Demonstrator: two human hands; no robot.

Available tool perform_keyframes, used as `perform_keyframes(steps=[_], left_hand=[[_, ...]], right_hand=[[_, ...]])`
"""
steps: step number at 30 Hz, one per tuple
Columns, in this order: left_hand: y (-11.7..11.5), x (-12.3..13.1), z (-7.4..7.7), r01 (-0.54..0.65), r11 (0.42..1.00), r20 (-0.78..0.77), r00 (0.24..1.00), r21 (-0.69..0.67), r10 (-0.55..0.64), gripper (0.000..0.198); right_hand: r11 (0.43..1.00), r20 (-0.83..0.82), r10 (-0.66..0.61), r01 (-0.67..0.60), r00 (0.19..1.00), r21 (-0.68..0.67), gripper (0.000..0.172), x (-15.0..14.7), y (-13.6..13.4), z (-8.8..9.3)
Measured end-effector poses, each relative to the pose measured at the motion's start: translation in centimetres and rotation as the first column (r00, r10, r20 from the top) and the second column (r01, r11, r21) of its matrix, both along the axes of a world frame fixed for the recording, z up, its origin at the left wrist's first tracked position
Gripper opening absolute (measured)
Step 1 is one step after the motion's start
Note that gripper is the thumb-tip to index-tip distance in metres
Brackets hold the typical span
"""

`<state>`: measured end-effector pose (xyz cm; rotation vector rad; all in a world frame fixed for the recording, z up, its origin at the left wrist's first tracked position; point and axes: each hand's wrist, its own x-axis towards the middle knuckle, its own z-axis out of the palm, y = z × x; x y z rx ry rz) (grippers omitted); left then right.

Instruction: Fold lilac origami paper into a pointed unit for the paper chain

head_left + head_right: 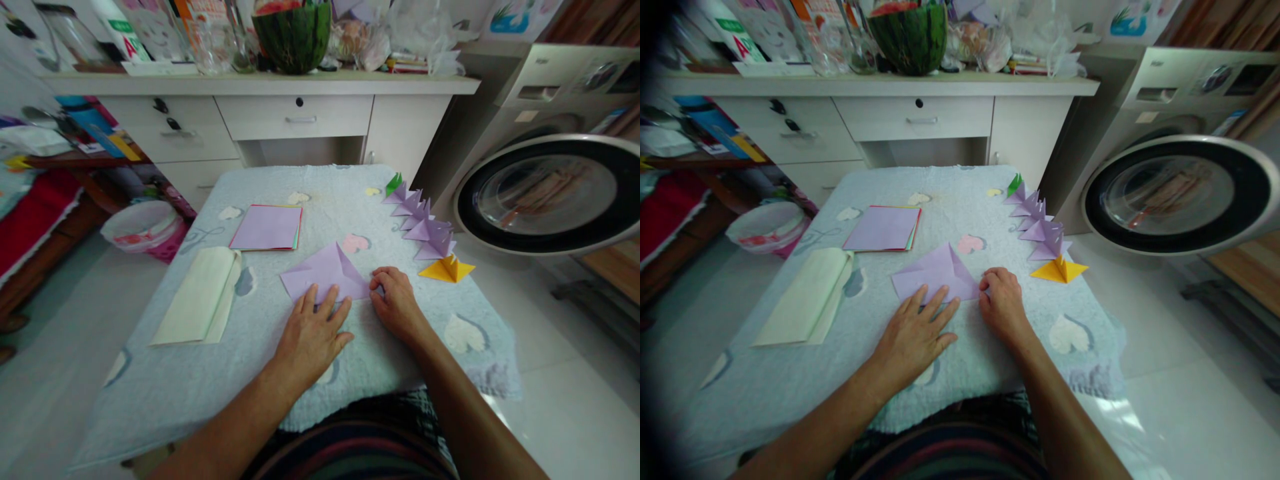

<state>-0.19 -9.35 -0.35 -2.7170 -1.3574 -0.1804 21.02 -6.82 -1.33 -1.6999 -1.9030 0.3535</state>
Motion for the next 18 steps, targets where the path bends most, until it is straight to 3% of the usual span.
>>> perform_keyframes(steps=[8, 18], left_hand=[[-0.1, 0.1, 0.2, 0.003, 1.0, 0.005, 1.0, -0.016, -0.003, 0.055], [0.0, 0.0, -0.2, -0.001, 1.0, -0.004, 1.0, 0.002, 0.001, 0.055]], right_hand=[[0.996, -0.041, 0.086, -0.086, 0.995, -0.01, 0.025, 0.4, -0.7, 0.9], [0.998, 0.087, -0.055, 0.054, 0.995, 0.017, 0.024, -0.7, -0.3, 0.0]])
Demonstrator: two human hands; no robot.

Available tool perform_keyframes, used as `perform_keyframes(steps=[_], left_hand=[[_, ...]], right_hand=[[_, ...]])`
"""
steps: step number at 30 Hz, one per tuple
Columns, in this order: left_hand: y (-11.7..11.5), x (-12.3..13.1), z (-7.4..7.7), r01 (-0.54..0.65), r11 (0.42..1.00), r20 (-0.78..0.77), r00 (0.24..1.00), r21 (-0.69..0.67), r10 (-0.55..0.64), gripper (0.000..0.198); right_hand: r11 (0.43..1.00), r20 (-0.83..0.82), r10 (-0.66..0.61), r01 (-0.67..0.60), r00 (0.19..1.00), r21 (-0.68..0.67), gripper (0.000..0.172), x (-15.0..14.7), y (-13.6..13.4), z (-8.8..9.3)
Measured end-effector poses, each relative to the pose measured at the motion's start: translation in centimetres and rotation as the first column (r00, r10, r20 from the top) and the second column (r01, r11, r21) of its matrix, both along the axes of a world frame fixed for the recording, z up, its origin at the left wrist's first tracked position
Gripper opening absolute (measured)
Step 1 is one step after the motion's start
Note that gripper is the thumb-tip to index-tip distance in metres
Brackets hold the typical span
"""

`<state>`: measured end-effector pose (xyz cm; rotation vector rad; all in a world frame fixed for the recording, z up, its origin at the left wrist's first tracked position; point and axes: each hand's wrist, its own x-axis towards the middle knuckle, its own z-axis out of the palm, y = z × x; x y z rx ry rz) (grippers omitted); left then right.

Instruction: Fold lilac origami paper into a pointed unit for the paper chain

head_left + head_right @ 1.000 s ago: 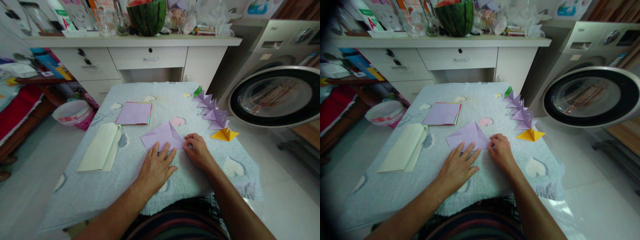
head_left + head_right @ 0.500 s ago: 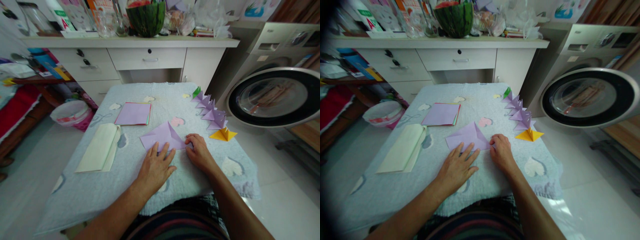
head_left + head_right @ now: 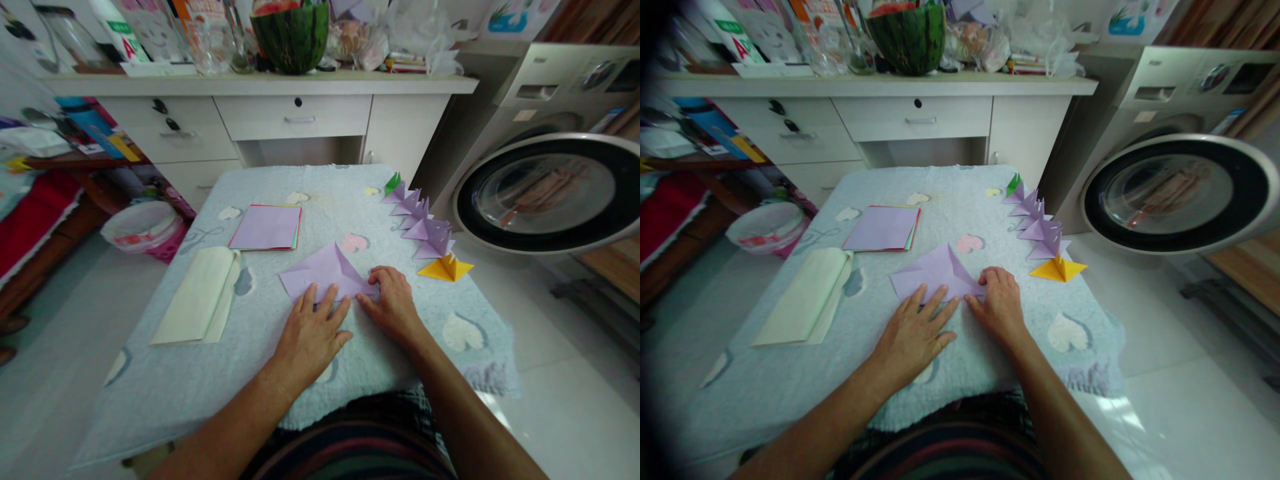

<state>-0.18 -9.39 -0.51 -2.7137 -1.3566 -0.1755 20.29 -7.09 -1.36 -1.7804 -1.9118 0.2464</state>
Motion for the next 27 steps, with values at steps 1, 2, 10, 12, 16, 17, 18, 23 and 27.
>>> perform_keyframes(steps=[1, 2, 10, 12, 16, 17, 18, 23, 27], left_hand=[[0.0, 0.0, 0.0, 0.001, 1.0, 0.0, 1.0, 0.002, -0.001, 0.055], [0.0, 0.0, 0.0, 0.002, 1.0, 0.0, 1.0, 0.003, -0.002, 0.055], [-0.1, 0.0, 0.3, -0.001, 1.0, 0.0, 1.0, 0.0, 0.001, 0.054], [-0.1, 0.0, 0.3, 0.002, 1.0, -0.003, 1.0, 0.003, -0.002, 0.054], [-0.1, 0.0, 0.4, 0.005, 1.0, -0.003, 1.0, 0.008, -0.005, 0.054], [-0.1, 0.0, 0.4, 0.004, 1.0, -0.004, 1.0, 0.007, -0.004, 0.054], [-0.1, 0.0, 0.4, 0.002, 1.0, -0.004, 1.0, 0.005, -0.002, 0.054], [-0.1, 0.0, 0.3, -0.001, 1.0, -0.002, 1.0, 0.001, 0.001, 0.053], [-0.1, 0.0, 0.3, 0.003, 1.0, 0.002, 1.0, -0.007, -0.003, 0.053]], right_hand=[[1.0, 0.012, -0.016, 0.016, 1.0, 0.004, 0.024, -0.1, 0.0, -0.1], [1.0, 0.02, -0.029, 0.029, 0.999, 0.008, 0.025, -0.2, 0.1, -0.1], [0.999, 0.043, -0.045, 0.045, 0.998, 0.004, 0.028, -0.2, 0.0, -0.2], [0.999, 0.046, -0.043, 0.044, 0.998, -0.006, 0.027, -0.1, 0.1, -0.1], [0.999, 0.044, -0.044, 0.045, 0.998, -0.024, 0.022, -0.1, 0.1, 0.0], [0.999, 0.039, -0.045, 0.046, 0.998, -0.024, 0.021, 0.0, 0.1, 0.0], [0.999, 0.034, -0.045, 0.046, 0.998, -0.022, 0.02, 0.0, 0.1, 0.1], [0.998, 0.018, -0.063, 0.063, 0.998, -0.012, 0.02, 0.5, -0.1, 0.2], [0.996, -0.005, -0.083, 0.082, 0.997, -0.029, 0.026, 1.1, -0.3, 0.2]])
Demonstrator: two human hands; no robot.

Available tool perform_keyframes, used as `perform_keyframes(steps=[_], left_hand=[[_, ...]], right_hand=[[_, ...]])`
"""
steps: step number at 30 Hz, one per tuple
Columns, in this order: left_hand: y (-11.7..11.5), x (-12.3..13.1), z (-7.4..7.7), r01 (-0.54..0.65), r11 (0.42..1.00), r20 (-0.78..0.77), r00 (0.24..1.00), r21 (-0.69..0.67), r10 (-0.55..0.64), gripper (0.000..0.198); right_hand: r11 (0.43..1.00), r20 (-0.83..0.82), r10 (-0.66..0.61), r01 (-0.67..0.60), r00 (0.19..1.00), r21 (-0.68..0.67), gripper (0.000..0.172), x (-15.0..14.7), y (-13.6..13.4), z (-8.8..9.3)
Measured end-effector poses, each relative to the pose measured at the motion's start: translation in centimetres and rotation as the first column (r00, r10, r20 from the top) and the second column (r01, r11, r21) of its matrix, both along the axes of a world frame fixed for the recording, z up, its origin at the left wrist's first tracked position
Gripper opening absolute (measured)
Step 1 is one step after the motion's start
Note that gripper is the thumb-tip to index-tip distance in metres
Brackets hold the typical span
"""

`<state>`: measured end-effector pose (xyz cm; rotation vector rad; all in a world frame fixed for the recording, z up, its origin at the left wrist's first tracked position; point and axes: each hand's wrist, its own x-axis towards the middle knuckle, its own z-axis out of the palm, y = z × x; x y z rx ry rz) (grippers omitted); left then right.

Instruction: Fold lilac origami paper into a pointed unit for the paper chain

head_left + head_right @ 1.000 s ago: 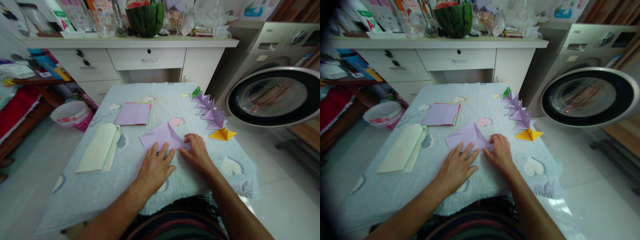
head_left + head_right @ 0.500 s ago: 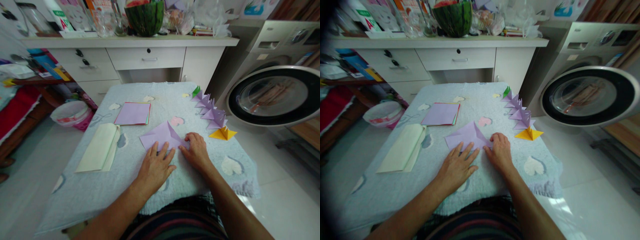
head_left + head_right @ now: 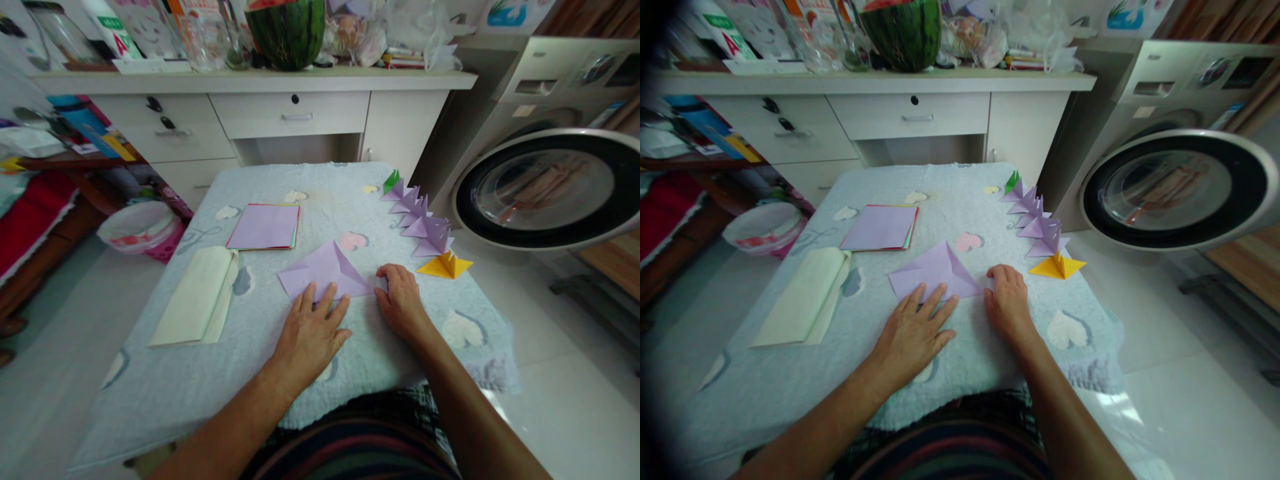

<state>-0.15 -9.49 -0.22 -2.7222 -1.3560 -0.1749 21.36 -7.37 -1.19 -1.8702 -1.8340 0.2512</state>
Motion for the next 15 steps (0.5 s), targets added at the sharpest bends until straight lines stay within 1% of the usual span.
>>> perform_keyframes(steps=[3, 6, 7, 9, 11, 15], left_hand=[[0.0, 0.1, 0.0, -0.004, 1.0, 0.0, 1.0, -0.003, 0.004, 0.053], [0.0, 0.1, 0.1, -0.005, 1.0, -0.006, 1.0, 0.003, 0.005, 0.053], [0.0, 0.1, 0.0, -0.003, 1.0, -0.008, 1.0, 0.006, 0.003, 0.052], [0.0, 0.1, 0.0, 0.0, 1.0, -0.009, 1.0, 0.012, 0.0, 0.052], [0.0, 0.1, -0.1, -0.001, 1.0, -0.003, 1.0, 0.016, 0.001, 0.052], [0.0, 0.1, -0.1, 0.0, 1.0, 0.007, 1.0, 0.012, 0.0, 0.054]], right_hand=[[1.0, -0.03, 0.008, -0.008, 1.0, 0.008, 0.028, 0.2, -0.1, 0.1], [0.999, -0.017, 0.034, -0.033, 0.999, 0.03, 0.028, 0.2, -0.4, 0.1], [0.998, -0.001, 0.042, -0.042, 0.999, 0.035, 0.029, 0.1, -0.4, 0.1], [0.998, 0.039, 0.045, -0.047, 0.998, 0.049, 0.038, -0.1, -0.5, 0.1], [0.997, 0.077, 0.028, -0.034, 0.997, 0.074, 0.047, -0.6, -0.4, -0.1], [0.995, 0.146, -0.043, 0.029, 0.988, 0.095, 0.054, -1.6, -0.2, -0.4]])
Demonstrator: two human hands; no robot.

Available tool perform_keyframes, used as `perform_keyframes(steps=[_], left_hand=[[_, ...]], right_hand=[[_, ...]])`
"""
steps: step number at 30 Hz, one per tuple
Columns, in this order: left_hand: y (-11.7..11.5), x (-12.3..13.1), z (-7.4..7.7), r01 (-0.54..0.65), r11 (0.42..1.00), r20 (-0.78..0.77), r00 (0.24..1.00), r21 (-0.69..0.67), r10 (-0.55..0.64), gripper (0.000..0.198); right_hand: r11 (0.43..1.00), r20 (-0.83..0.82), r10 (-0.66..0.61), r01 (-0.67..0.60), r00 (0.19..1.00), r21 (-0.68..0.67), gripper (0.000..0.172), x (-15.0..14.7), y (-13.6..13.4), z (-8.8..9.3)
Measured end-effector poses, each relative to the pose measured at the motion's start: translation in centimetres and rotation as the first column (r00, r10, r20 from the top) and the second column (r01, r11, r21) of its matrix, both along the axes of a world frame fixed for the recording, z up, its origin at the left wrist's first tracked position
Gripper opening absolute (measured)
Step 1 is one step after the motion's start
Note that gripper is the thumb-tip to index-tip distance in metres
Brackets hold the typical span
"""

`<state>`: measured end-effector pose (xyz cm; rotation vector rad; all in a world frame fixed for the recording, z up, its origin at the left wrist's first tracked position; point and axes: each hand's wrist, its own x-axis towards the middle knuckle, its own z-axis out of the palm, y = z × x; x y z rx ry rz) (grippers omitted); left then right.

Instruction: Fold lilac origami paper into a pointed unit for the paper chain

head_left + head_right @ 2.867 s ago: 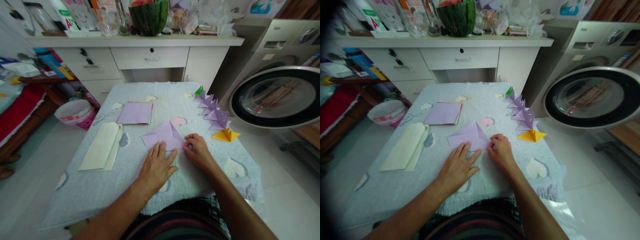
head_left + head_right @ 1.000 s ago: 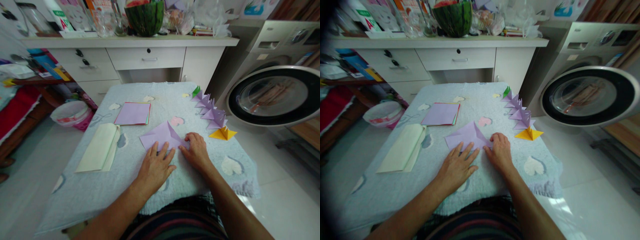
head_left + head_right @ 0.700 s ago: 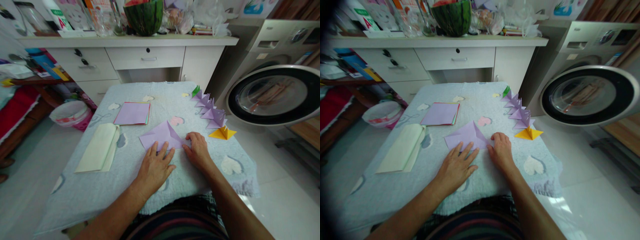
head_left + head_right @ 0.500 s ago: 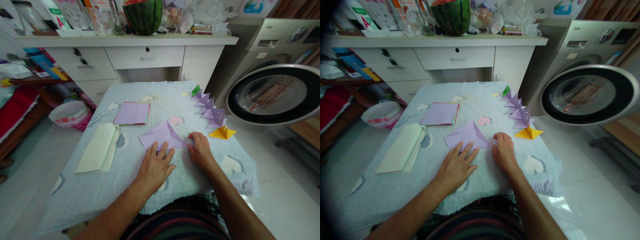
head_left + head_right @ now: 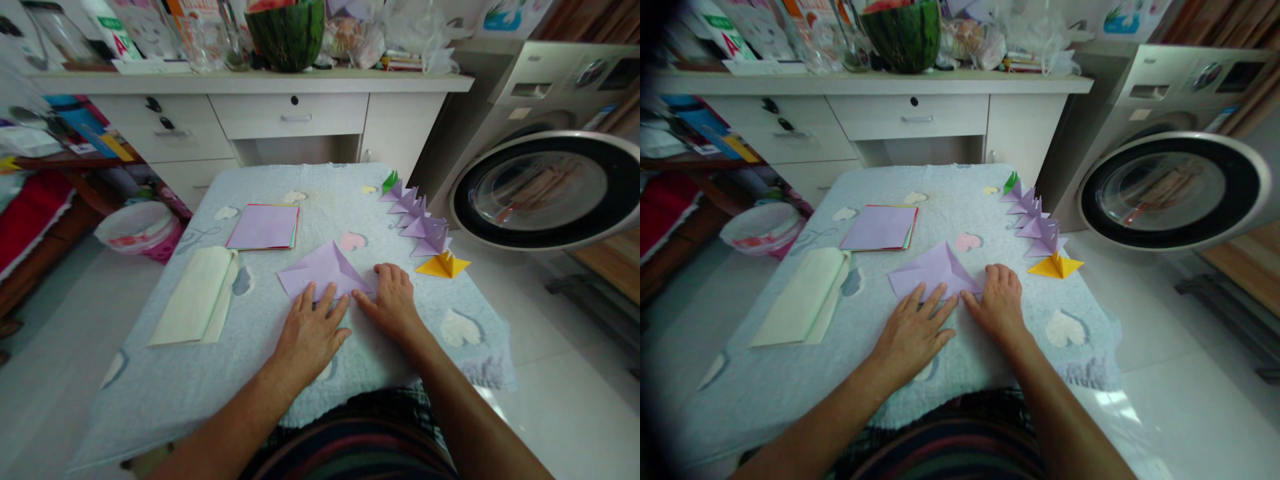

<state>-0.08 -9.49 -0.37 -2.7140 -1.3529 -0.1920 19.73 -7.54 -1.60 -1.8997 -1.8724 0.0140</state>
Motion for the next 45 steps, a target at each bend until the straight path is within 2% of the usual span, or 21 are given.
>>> perform_keyframes(steps=[6, 12, 16, 18, 21, 24, 30, 37, 45], left_hand=[[0.1, 0.0, -0.1, -0.003, 1.0, 0.014, 1.0, -0.014, 0.003, 0.055], [0.1, 0.0, 0.0, 0.006, 1.0, 0.02, 1.0, -0.003, -0.006, 0.054], [0.0, 0.1, 0.1, 0.001, 1.0, 0.022, 1.0, -0.01, -0.001, 0.053], [0.0, 0.1, 0.1, 0.002, 1.0, 0.02, 1.0, -0.017, -0.002, 0.054], [0.1, 0.1, 0.1, -0.003, 1.0, 0.025, 1.0, -0.029, 0.004, 0.055], [0.1, 0.1, -0.1, -0.006, 0.999, 0.035, 0.999, -0.033, 0.007, 0.056], [0.1, 0.0, -0.2, -0.004, 0.999, 0.049, 0.999, -0.038, 0.006, 0.055], [0.5, -1.3, 0.0, 0.036, 0.996, 0.058, 0.998, -0.085, -0.031, 0.056], [1.1, -3.2, -0.2, 0.096, 0.987, 0.038, 0.995, -0.126, -0.091, 0.065]], right_hand=[[0.999, 0.018, -0.039, 0.04, 0.999, -0.033, 0.057, -0.6, 0.0, 0.3], [0.997, -0.021, -0.023, 0.021, 1.0, -0.08, 0.056, 0.6, 0.2, 0.3], [1.0, -0.073, -0.009, 0.009, 0.997, -0.008, 0.051, 0.8, 0.1, 1.1], [0.993, -0.129, 0.088, -0.076, 0.988, 0.096, 0.042, 0.3, -0.2, 1.8], [0.918, -0.209, 0.395, -0.373, 0.895, 0.136, 0.036, -0.8, -0.9, 2.2], [0.893, -0.238, 0.449, -0.443, 0.861, 0.079, 0.04, -1.7, -1.4, 1.7], [0.899, -0.103, 0.436, -0.438, 0.894, 0.007, 0.047, -2.1, -1.8, 0.8], [0.904, 0.036, 0.418, -0.413, 0.908, -0.11, 0.04, -2.6, -2.0, 1.4], [0.894, 0.152, 0.439, -0.413, 0.886, -0.173, 0.036, -3.0, -2.7, 2.4]])
